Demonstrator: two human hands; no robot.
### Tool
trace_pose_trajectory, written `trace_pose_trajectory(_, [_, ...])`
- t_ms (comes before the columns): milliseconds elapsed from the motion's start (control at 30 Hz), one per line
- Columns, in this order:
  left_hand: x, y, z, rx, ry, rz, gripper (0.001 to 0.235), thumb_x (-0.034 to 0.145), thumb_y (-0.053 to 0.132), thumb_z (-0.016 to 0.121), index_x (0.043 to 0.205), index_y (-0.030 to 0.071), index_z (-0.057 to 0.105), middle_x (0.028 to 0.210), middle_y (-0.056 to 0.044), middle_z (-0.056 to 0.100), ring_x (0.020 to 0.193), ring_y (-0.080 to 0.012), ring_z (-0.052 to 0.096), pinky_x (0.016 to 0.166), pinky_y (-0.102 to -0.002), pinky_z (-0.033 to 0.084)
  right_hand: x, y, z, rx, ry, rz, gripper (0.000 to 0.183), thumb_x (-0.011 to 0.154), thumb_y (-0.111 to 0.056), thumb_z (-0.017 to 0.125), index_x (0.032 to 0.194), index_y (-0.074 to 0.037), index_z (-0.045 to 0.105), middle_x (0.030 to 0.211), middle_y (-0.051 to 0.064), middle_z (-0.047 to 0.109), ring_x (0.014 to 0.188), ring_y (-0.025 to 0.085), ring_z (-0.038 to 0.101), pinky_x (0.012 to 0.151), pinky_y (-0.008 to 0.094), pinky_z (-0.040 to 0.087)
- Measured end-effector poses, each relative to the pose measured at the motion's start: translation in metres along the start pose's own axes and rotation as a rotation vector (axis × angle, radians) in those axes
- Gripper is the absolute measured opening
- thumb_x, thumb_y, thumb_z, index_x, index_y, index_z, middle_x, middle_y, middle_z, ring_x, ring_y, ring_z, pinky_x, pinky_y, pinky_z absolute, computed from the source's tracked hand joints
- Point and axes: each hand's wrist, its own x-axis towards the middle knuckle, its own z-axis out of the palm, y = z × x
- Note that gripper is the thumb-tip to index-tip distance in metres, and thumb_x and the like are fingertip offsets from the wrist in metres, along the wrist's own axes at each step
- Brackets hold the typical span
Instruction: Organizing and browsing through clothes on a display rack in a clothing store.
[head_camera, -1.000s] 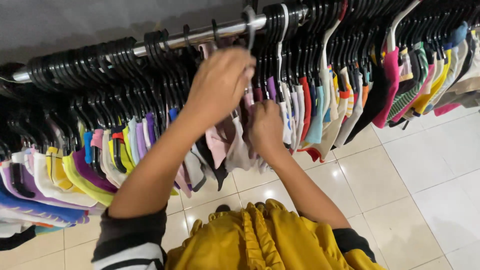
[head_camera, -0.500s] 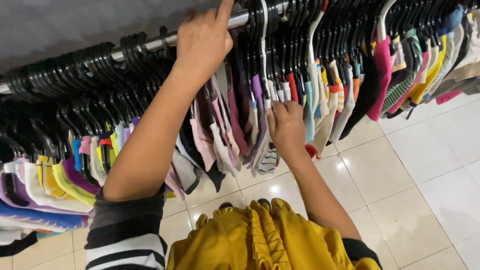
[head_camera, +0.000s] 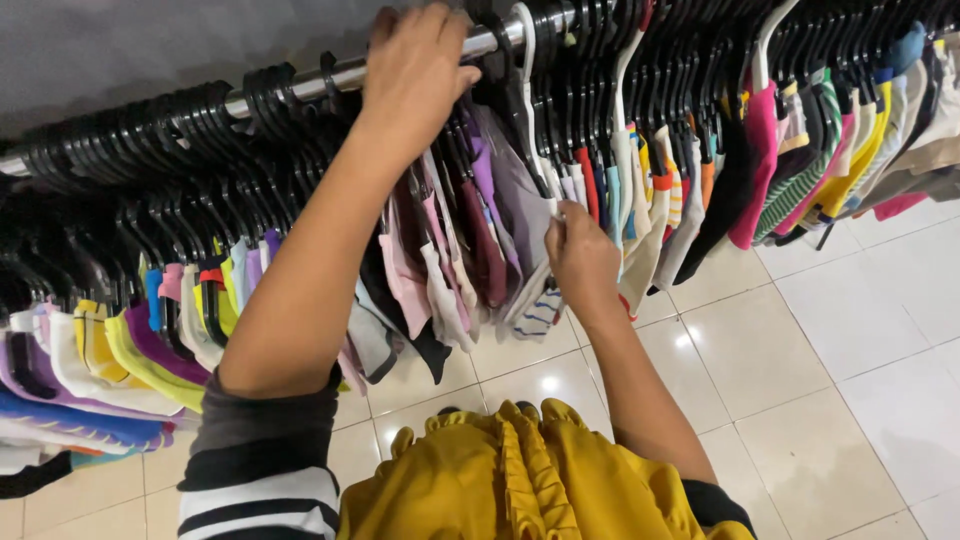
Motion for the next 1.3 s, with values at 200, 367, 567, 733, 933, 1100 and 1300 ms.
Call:
trace_pose_trajectory(200, [-0.01,-0.007,-0.028,0.002,-0.03,-0.041,0.078,0.084,0.032,0.086,0.146,-0.003,0.055,0.125,-0.018,0.064,0.119,-0.0356,0.058,0.105,-0.055,0.037,0.002,-0.037,-0.009,0.059,-0.054,-0.145,0.028,0.093,-0.013,0.073,0.117,-0.003,0.064,0.09,0.023,0.07,0.081,0.043,0.068,0.068,0.051,0.053])
trace_pose_trajectory(367, [0.01,0.01,-0.012,0.037,0.012,-0.03,0.073,0.084,0.045,0.086,0.136,0.004,0.056,0.12,-0.014,0.068,0.115,-0.0336,0.061,0.098,-0.048,0.045,-0.011,-0.074,0.011,0.165,-0.198,-0.25,0.029,0.092,-0.01,0.071,0.118,0.001,0.064,0.092,0.021,0.068,0.086,0.041,0.066,0.073,0.05,0.054])
trace_pose_trajectory(567, [0.008,0.001,0.022,0.141,-0.026,-0.02,0.086,0.087,0.052,0.08,0.148,-0.002,0.051,0.103,-0.012,0.067,0.098,-0.0294,0.065,0.086,-0.043,0.054,-0.002,-0.049,-0.019,0.14,-0.133,-0.234,0.039,0.094,-0.027,0.078,0.12,-0.004,0.063,0.098,0.018,0.069,0.095,0.037,0.064,0.076,0.045,0.055])
trace_pose_trajectory(733, [0.03,0.027,0.012,0.112,-0.082,-0.055,0.079,0.095,0.061,0.076,0.146,0.005,0.053,0.118,-0.017,0.066,0.092,-0.0377,0.062,0.08,-0.049,0.049,0.0,-0.032,-0.019,0.031,-0.033,-0.126,0.044,0.09,-0.025,0.081,0.121,-0.003,0.06,0.107,0.017,0.068,0.101,0.039,0.062,0.08,0.047,0.052])
trace_pose_trajectory(933, [0.027,0.034,0.03,-0.018,0.01,-0.041,0.075,0.09,0.042,0.081,0.148,0.004,0.052,0.132,-0.012,0.066,0.119,-0.0303,0.059,0.105,-0.059,0.036,-0.002,-0.039,0.0,0.026,-0.11,-0.158,0.046,0.081,-0.008,0.079,0.122,0.001,0.06,0.105,0.02,0.061,0.1,0.041,0.058,0.085,0.049,0.05])
trace_pose_trajectory(1100, [-0.008,0.016,-0.003,0.128,-0.053,-0.145,0.075,0.09,0.039,0.084,0.145,-0.002,0.055,0.133,-0.014,0.065,0.125,-0.031,0.058,0.108,-0.06,0.03,-0.006,-0.054,-0.007,0.233,-0.245,-0.246,0.047,0.086,-0.013,0.077,0.125,0.003,0.057,0.109,0.019,0.062,0.104,0.04,0.058,0.088,0.049,0.051])
trace_pose_trajectory(1300, [-0.011,0.014,-0.02,0.227,-0.055,-0.127,0.07,0.086,0.045,0.085,0.136,0.004,0.058,0.126,-0.008,0.067,0.121,-0.0269,0.059,0.112,-0.068,0.027,0.01,-0.027,-0.036,0.13,-0.015,-0.166,0.042,0.091,-0.027,0.079,0.119,0.0,0.065,0.109,0.021,0.062,0.104,0.039,0.058,0.084,0.048,0.052])
